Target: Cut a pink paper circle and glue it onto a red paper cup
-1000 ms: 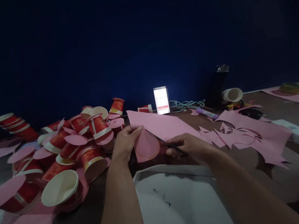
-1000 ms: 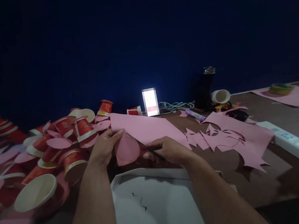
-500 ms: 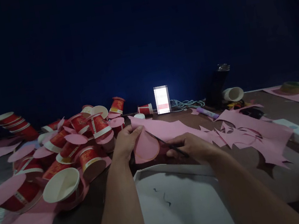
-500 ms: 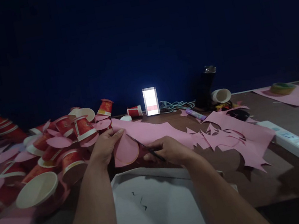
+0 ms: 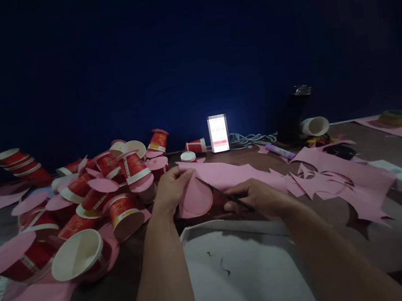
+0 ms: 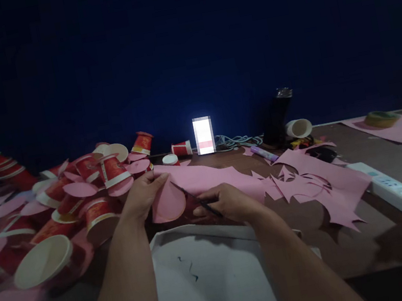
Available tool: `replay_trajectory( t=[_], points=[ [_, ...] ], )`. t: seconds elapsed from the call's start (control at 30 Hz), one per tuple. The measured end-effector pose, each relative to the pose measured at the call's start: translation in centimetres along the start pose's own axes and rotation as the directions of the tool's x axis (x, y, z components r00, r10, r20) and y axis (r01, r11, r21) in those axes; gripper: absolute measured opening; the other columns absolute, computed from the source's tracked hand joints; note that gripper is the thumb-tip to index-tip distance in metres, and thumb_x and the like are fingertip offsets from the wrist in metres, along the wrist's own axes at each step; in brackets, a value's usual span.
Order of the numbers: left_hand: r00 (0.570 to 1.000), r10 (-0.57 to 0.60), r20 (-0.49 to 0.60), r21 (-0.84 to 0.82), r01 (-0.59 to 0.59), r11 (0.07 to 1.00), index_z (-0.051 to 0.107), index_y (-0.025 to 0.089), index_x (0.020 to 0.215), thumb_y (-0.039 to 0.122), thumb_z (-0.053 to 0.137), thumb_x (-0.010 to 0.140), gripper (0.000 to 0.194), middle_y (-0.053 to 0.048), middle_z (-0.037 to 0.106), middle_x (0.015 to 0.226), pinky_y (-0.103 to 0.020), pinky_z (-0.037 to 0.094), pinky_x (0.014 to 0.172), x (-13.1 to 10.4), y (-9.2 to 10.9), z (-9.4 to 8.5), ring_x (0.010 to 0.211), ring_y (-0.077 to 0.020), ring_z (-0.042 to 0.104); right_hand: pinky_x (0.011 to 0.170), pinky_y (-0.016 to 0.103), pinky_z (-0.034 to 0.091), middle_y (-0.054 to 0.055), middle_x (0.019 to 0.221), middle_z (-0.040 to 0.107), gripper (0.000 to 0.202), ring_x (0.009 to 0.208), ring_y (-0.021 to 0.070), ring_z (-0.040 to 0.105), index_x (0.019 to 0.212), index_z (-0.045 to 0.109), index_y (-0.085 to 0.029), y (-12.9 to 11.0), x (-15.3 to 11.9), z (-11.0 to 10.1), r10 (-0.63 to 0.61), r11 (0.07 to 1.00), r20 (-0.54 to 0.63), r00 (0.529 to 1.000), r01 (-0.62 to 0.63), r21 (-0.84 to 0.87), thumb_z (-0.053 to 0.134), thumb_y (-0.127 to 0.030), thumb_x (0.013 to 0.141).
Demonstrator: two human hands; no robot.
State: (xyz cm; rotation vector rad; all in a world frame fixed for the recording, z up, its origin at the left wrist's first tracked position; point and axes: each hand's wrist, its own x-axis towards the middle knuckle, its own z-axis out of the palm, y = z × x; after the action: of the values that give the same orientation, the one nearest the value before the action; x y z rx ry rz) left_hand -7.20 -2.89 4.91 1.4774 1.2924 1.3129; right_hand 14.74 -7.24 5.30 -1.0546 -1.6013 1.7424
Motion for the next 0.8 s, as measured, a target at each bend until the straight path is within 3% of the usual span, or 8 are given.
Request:
replay_trajectory(
  t=[0.17, 0.53, 0.63, 0.73, 0.8],
  points=[
    [1.0, 0.0, -0.01, 0.042, 0.0, 0.999, 0.068, 0.017, 0.089, 0.05, 0.063, 0.069, 0.04, -0.004, 0.069, 0.086, -0.025, 0.041, 0.065, 0.0, 0.0, -0.1, 0.075, -0.0168, 0.058, 0.053, 0.023, 0.039, 0.002, 0.074, 0.066, 0.045, 0.059, 0.01, 0.051, 0.1, 0.071, -0.018, 0.5, 0.2, -0.3, 0.034, 0.994, -0.074, 0.997, -0.041, -0.1, 0.074, -0.043, 0.063],
    [0.999, 0.039, -0.01, 0.148, -0.037, 0.988, 0.069, 0.018, 0.087, 0.047, 0.061, 0.071, 0.035, -0.004, 0.069, 0.083, -0.028, 0.042, 0.069, -0.1, 0.4, 0.0, 0.076, -0.0187, 0.057, 0.047, 0.022, 0.03, -0.001, 0.062, 0.057, 0.039, 0.051, 0.0077, 0.041, 0.088, 0.073, -0.017, 0.0, -0.1, 0.0, 0.035, 0.985, -0.068, 0.997, -0.047, -0.168, 0.073, -0.047, 0.063],
    [0.984, 0.079, -0.157, 0.096, -0.065, 0.993, 0.067, 0.018, 0.095, 0.047, 0.063, 0.07, 0.038, -0.006, 0.068, 0.093, -0.028, 0.043, 0.074, 0.2, 0.3, 0.2, 0.083, -0.0194, 0.058, 0.046, 0.022, 0.03, -0.001, 0.057, 0.053, 0.04, 0.049, 0.0078, 0.039, 0.089, 0.073, -0.016, -0.1, 0.0, 0.3, -0.008, 0.988, -0.13, 0.991, -0.012, -0.156, 0.072, -0.046, 0.063],
    [0.902, 0.125, -0.413, 0.016, -0.129, 0.991, 0.059, 0.018, 0.11, 0.048, 0.066, 0.069, 0.051, -0.009, 0.062, 0.11, -0.027, 0.043, 0.083, 0.5, 0.4, 0.8, 0.093, -0.0177, 0.058, 0.048, 0.023, 0.035, -0.001, 0.059, 0.053, 0.045, 0.051, 0.0085, 0.041, 0.096, 0.071, -0.015, -0.2, 0.3, 0.2, -0.065, 0.995, -0.247, 0.967, 0.043, -0.095, 0.072, -0.046, 0.063],
    [0.873, 0.081, -0.481, -0.073, -0.132, 0.989, 0.053, 0.016, 0.117, 0.049, 0.067, 0.068, 0.061, -0.011, 0.06, 0.112, -0.027, 0.044, 0.084, 0.5, 0.6, 1.6, 0.095, -0.0167, 0.058, 0.05, 0.022, 0.036, -0.001, 0.062, 0.054, 0.048, 0.053, 0.0086, 0.043, 0.1, 0.07, -0.014, -0.3, 0.5, 0.0, -0.108, 0.994, -0.321, 0.941, 0.095, -0.057, 0.072, -0.045, 0.063]
  ],
)
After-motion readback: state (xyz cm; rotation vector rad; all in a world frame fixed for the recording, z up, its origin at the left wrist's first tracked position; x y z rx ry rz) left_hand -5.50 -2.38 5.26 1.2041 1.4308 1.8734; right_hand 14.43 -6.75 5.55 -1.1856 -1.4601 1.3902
